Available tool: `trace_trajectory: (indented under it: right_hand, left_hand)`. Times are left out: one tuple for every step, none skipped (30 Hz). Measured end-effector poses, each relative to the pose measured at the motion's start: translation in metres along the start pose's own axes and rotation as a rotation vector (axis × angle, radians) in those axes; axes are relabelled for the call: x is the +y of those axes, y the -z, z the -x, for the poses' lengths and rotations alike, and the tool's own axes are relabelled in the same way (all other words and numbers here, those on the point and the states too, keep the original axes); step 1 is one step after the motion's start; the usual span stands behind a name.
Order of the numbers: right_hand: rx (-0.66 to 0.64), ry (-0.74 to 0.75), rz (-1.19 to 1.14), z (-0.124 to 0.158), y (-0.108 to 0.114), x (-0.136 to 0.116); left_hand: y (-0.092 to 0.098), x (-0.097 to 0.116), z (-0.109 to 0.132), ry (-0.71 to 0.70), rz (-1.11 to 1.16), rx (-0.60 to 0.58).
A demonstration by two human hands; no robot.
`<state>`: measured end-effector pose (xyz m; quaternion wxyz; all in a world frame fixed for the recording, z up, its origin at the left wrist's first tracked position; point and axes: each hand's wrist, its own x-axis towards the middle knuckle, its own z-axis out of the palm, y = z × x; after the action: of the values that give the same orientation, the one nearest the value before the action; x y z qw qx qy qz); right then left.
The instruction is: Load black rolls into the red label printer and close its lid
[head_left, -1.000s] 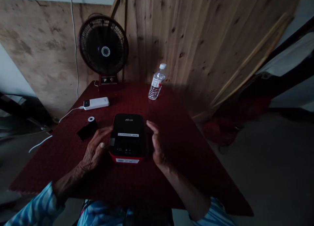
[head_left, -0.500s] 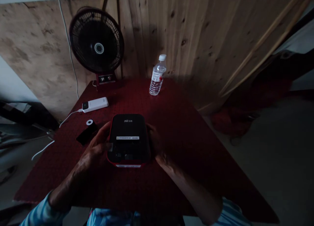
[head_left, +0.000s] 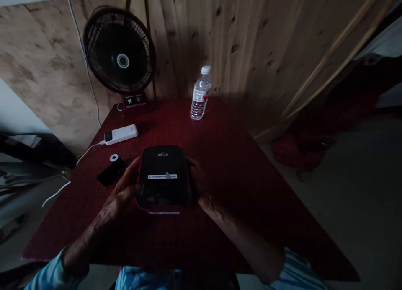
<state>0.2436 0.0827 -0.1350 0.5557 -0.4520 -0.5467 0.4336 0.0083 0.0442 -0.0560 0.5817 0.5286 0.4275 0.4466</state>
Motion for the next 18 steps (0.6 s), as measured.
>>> trace_trajectory:
  right_hand:
    - [0.010, 0.011, -0.011, 0.001, -0.001, -0.001]
    - [0.017, 0.021, -0.022, 0.002, -0.002, -0.002]
    - [0.020, 0.031, -0.028, 0.003, -0.002, -0.003]
    - [0.022, 0.037, -0.031, 0.004, -0.003, -0.003]
    - [0.025, 0.038, -0.030, 0.004, -0.003, -0.002]
    - [0.030, 0.037, -0.026, 0.005, -0.004, -0.002]
    - [0.036, 0.037, -0.022, 0.004, -0.005, -0.002]
    - [0.041, 0.037, -0.020, 0.004, -0.005, -0.002]
    - [0.041, 0.038, -0.021, 0.004, -0.006, -0.003]
    - [0.039, 0.039, -0.027, 0.004, -0.007, -0.004]
    - [0.037, 0.041, -0.032, 0.004, -0.007, -0.006]
    - [0.035, 0.042, -0.034, 0.005, -0.006, -0.009]
    - [0.033, 0.042, -0.031, 0.007, -0.006, -0.011]
    - [0.033, 0.043, -0.026, 0.009, -0.005, -0.014]
    - [0.034, 0.045, -0.018, 0.011, -0.004, -0.017]
    - [0.036, 0.047, -0.012, 0.013, -0.002, -0.020]
    - [0.036, 0.050, -0.009, 0.015, -0.001, -0.022]
    - [0.027, 0.057, -0.009, 0.016, 0.001, -0.024]
  left_hand:
    - [0.001, -0.001, 0.000, -0.020, -0.017, 0.000]
    - [0.002, -0.002, 0.000, -0.035, -0.034, 0.000]
    - [0.003, -0.004, -0.001, -0.045, -0.049, -0.001]
    - [0.005, -0.004, -0.001, -0.050, -0.057, 0.004]
    - [0.006, -0.005, -0.001, -0.046, -0.059, 0.010]
    - [0.007, -0.005, -0.002, -0.039, -0.057, 0.020]
    - [0.008, -0.005, -0.002, -0.032, -0.051, 0.029]
    - [0.008, -0.004, -0.003, -0.030, -0.049, 0.036]
    - [0.008, -0.002, -0.003, -0.029, -0.053, 0.035]
    - [0.008, -0.001, -0.003, -0.031, -0.058, 0.030]
    - [0.007, 0.000, -0.004, -0.036, -0.062, 0.019]
    - [0.006, 0.001, -0.004, -0.044, -0.064, 0.010]
    - [0.005, 0.001, -0.004, -0.051, -0.065, -0.001]
    - [0.005, 0.001, -0.004, -0.057, -0.064, -0.009]
    - [0.005, 0.001, -0.003, -0.060, -0.063, -0.015]
    - [0.005, 0.000, -0.003, -0.060, -0.067, -0.014]
    - [0.007, 0.000, -0.002, -0.053, -0.081, -0.010]
    - [0.009, 0.001, -0.001, -0.046, -0.106, 0.001]
